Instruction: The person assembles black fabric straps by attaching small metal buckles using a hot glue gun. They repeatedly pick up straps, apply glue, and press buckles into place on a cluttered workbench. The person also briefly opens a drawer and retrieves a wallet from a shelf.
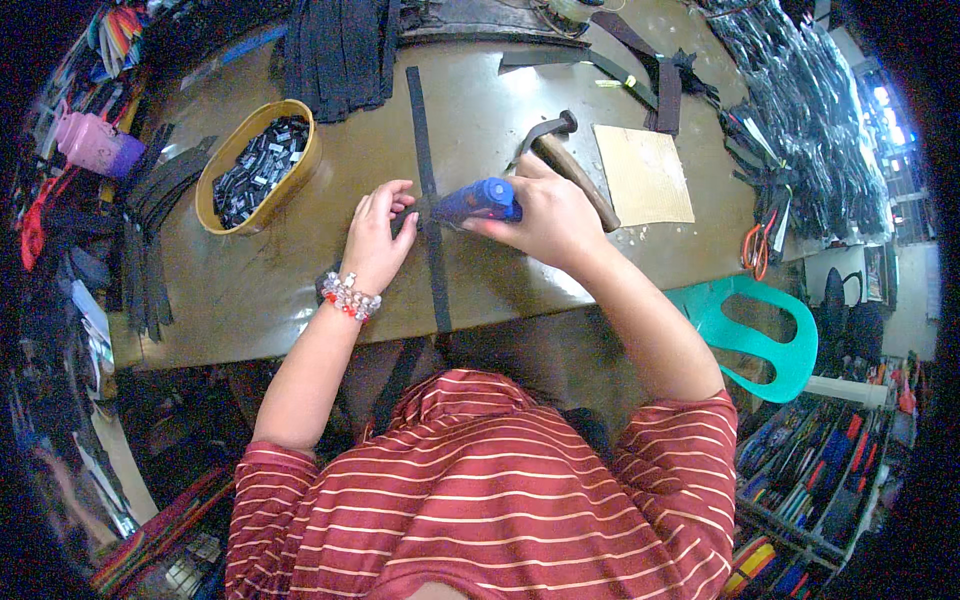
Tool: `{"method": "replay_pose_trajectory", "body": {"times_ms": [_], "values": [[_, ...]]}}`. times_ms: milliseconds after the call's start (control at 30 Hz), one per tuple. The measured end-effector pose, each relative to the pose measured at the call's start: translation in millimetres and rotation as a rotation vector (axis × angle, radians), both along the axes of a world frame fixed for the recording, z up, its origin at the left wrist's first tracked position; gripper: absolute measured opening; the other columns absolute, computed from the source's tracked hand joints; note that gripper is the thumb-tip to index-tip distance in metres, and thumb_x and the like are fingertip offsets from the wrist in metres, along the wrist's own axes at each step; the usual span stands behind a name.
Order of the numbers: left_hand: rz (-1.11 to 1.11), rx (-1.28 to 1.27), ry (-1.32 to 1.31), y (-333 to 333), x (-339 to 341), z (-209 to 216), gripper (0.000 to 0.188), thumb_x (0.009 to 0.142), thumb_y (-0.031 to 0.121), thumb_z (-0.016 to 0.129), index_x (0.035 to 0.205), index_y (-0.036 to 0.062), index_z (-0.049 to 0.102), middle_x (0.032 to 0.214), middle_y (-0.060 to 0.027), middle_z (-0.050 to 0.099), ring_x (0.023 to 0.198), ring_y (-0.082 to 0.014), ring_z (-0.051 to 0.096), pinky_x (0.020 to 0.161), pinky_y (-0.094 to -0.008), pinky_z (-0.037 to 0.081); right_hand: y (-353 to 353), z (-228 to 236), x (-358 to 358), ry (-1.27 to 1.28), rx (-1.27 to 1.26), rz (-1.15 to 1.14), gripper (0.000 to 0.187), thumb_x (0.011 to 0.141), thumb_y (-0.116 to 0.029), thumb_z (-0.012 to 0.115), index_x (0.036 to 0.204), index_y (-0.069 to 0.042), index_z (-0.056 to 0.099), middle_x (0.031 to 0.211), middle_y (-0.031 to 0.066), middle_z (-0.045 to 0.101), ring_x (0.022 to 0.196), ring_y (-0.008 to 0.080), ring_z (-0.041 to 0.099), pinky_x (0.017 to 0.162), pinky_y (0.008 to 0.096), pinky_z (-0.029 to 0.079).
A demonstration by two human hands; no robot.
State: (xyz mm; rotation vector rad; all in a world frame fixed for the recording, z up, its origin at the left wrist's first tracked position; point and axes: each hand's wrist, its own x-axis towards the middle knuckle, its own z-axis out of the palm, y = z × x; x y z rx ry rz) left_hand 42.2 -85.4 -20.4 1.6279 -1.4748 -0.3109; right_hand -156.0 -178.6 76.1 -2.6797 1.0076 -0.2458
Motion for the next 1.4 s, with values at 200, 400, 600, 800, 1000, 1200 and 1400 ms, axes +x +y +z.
{"method": "replay_pose_trajectory", "body": {"times_ms": [200,400,600,800,1000,1200,1400], "values": [[-0.004,0.002,-0.003,0,-2,4,0.037,0.075,0.000,0.062,0.111,0.0047,0.052,0.092,-0.0082,0.061,0.086,-0.0218,0.057,0.079,-0.0333,0.047,-10,8,9,0.015,0.008,-0.005,0.044,0.070,-0.051,0.070,0.092,-0.012,0.070,0.080,0.0135,0.056,0.074,0.0301,0.061,0.071,0.0405,0.049],[-0.008,-0.011,-0.005,-1,0,0,0.038,0.074,0.000,0.062,0.110,0.0050,0.053,0.092,-0.0090,0.061,0.086,-0.0229,0.057,0.079,-0.0347,0.047,-16,-4,21,0.082,-0.229,0.045,0.034,0.075,-0.041,0.068,0.084,-0.009,0.065,0.083,0.0128,0.054,0.076,0.0291,0.060,0.071,0.0395,0.050],[-0.007,0.088,0.010,5,0,8,0.037,0.080,0.004,0.060,0.116,0.0053,0.049,0.100,-0.0112,0.062,0.090,-0.0259,0.060,0.082,-0.0356,0.048,-66,-24,-43,-0.298,-0.524,-0.349,0.013,0.080,-0.008,0.058,0.091,-0.002,0.060,0.091,0.0160,0.059,0.084,0.0322,0.057,0.076,0.0404,0.045],[0.267,0.040,-0.197,1,94,69,0.017,0.087,0.016,0.055,0.095,0.0066,0.067,0.093,-0.0127,0.067,0.087,-0.0269,0.064,0.078,-0.0364,0.050,-108,-75,-134,-0.201,-0.092,-0.966,0.048,0.083,-0.045,0.061,0.107,-0.003,0.060,0.101,0.0155,0.060,0.096,0.0268,0.055,0.085,0.0383,0.042],[0.459,0.571,-0.644,-8,188,57,0.015,0.078,0.018,0.063,0.083,0.0048,0.069,0.088,-0.0195,0.065,0.084,-0.0343,0.063,0.078,-0.0417,0.050,-38,-78,-125,-0.387,-0.535,-0.887,0.056,0.081,-0.034,0.066,0.123,-0.002,0.048,0.117,0.0171,0.048,0.110,0.0317,0.046,0.091,0.0440,0.038],[0.522,0.317,-0.198,3,188,61,0.018,0.075,0.018,0.068,0.088,0.0070,0.068,0.086,-0.0133,0.067,0.081,-0.0244,0.065,0.074,-0.0347,0.051,22,-72,-85,-0.720,-0.406,-0.558,0.039,0.079,-0.009,0.065,0.115,-0.001,0.053,0.107,0.0144,0.053,0.100,0.0271,0.050,0.087,0.0359,0.041],[0.391,0.157,0.190,17,153,81,0.015,0.084,0.008,0.059,0.097,0.0038,0.066,0.081,-0.0026,0.065,0.074,-0.0071,0.060,0.067,-0.0218,0.050,26,-37,-40,-0.756,0.009,-0.206,0.015,0.077,0.003,0.062,0.092,0.001,0.065,0.088,0.0103,0.062,0.078,0.0174,0.058,0.072,0.0272,0.046]]}}
